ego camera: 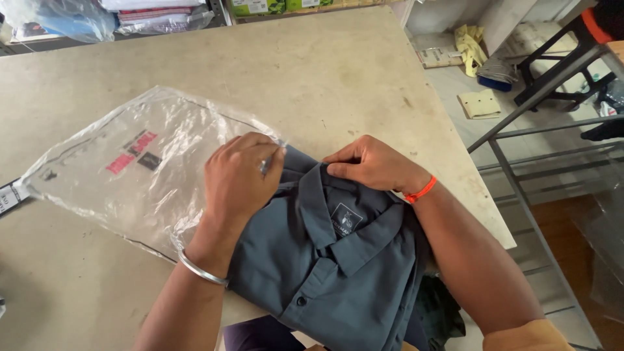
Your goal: The person folds a blue shirt on a table, then places it into a clear plastic bag and seals it. The person then picks up a peach-colored striped shirt and begins to fold it.
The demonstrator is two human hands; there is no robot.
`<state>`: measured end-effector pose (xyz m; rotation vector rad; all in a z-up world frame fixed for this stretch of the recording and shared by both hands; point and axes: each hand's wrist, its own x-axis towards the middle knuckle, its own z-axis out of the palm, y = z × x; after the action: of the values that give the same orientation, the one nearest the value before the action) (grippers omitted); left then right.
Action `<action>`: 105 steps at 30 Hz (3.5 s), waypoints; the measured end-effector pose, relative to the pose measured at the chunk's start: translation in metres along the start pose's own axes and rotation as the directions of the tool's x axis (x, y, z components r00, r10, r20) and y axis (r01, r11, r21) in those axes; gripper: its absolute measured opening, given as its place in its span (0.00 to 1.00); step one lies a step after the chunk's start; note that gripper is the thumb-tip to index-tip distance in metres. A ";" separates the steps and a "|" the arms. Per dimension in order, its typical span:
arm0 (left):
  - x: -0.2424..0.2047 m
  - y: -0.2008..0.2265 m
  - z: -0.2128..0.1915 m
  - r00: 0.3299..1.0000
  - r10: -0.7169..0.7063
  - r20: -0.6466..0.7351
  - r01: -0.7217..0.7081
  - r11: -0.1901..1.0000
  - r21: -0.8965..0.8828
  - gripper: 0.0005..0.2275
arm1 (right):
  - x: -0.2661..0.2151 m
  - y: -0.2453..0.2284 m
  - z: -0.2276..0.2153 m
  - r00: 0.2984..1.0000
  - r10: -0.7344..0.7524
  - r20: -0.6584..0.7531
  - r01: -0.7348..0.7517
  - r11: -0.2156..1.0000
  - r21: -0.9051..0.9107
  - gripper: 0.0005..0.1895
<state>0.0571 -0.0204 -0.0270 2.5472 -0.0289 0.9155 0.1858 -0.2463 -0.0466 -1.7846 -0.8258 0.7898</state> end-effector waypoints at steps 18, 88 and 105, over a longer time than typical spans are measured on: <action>0.000 0.017 0.010 0.968 0.245 0.046 -0.228 0.944 -0.239 0.03 | 0.018 -0.001 0.016 0.990 -0.120 0.076 0.124 0.991 -0.046 0.41; -0.003 -0.082 0.007 0.851 -0.453 0.266 0.459 0.397 -0.795 0.20 | 0.014 0.044 -0.027 0.868 0.083 -0.490 -0.022 0.991 0.130 0.33; -0.005 -0.058 0.012 0.673 -0.471 0.570 0.709 0.629 -0.319 0.12 | 0.022 0.073 -0.057 0.683 0.007 -0.730 0.192 0.963 0.188 0.24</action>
<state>0.0695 0.0268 -0.0611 1.9526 0.3902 0.0211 0.2578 -0.2786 -0.1010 -1.6048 -0.2513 0.0523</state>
